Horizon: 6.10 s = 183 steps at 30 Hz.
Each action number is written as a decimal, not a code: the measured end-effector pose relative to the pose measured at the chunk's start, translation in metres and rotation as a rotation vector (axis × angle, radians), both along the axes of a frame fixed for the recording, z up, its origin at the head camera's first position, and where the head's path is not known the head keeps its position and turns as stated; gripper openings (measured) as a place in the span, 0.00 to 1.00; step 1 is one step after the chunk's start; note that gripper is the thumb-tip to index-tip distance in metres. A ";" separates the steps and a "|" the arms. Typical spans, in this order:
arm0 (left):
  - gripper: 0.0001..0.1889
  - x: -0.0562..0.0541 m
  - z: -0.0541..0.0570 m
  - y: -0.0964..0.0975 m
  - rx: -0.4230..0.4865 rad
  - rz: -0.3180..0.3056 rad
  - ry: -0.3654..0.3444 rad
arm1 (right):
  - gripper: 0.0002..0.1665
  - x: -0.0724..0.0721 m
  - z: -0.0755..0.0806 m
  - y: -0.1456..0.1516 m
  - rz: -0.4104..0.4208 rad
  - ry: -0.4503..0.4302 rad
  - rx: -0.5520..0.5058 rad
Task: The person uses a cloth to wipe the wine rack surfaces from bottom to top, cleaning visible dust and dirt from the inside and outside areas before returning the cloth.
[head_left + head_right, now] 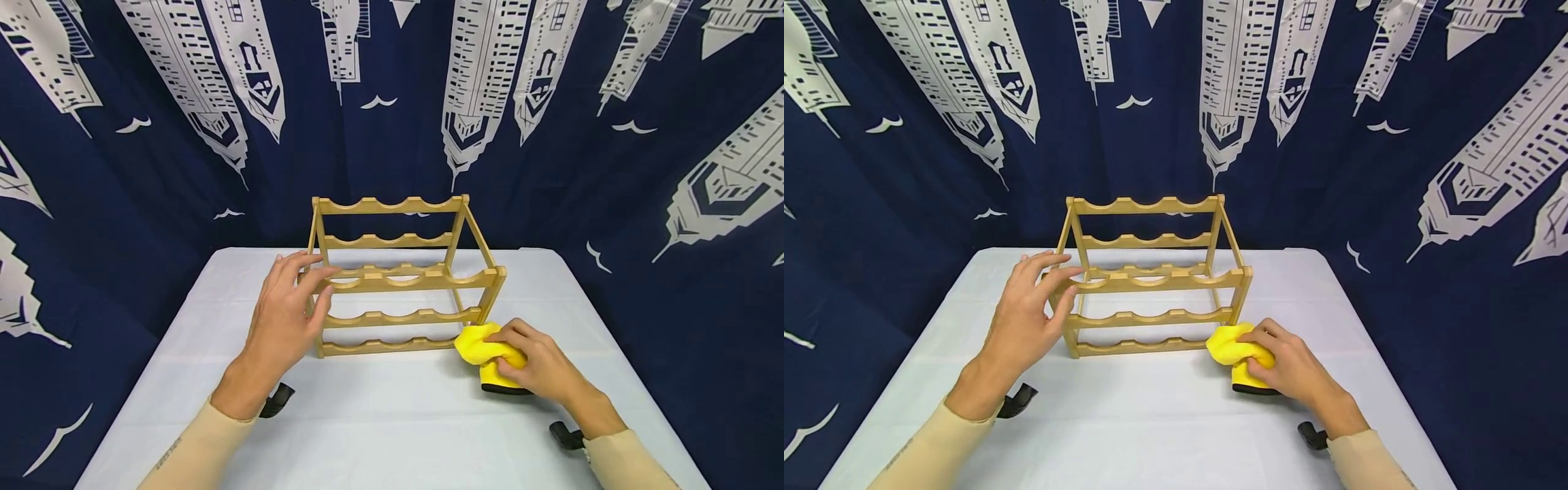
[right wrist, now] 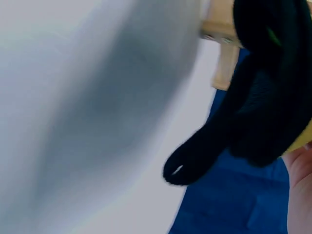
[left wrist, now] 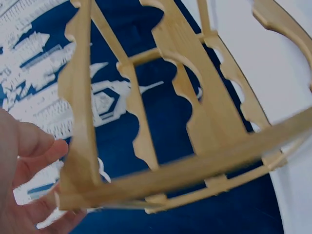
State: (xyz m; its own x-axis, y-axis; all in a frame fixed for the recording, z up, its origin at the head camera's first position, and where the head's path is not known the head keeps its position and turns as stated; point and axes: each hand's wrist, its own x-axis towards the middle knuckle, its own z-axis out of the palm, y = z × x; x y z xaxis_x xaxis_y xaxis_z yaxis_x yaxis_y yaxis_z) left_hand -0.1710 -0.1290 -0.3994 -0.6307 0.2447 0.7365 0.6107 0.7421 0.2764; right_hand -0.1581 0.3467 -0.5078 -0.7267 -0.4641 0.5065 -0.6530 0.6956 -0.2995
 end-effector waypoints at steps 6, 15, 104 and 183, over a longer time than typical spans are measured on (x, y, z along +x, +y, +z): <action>0.17 -0.001 0.005 0.026 -0.072 -0.110 0.052 | 0.27 0.000 0.024 0.010 0.032 0.149 -0.137; 0.15 -0.012 0.009 0.072 -0.137 -0.185 0.081 | 0.27 0.003 0.040 0.016 0.043 0.233 -0.219; 0.26 -0.034 0.031 0.046 -0.144 -0.741 -0.420 | 0.26 0.003 0.022 -0.009 -0.019 0.214 -0.401; 0.16 -0.046 0.028 0.027 -0.072 -0.643 -0.373 | 0.23 0.007 -0.016 -0.158 0.235 0.142 0.164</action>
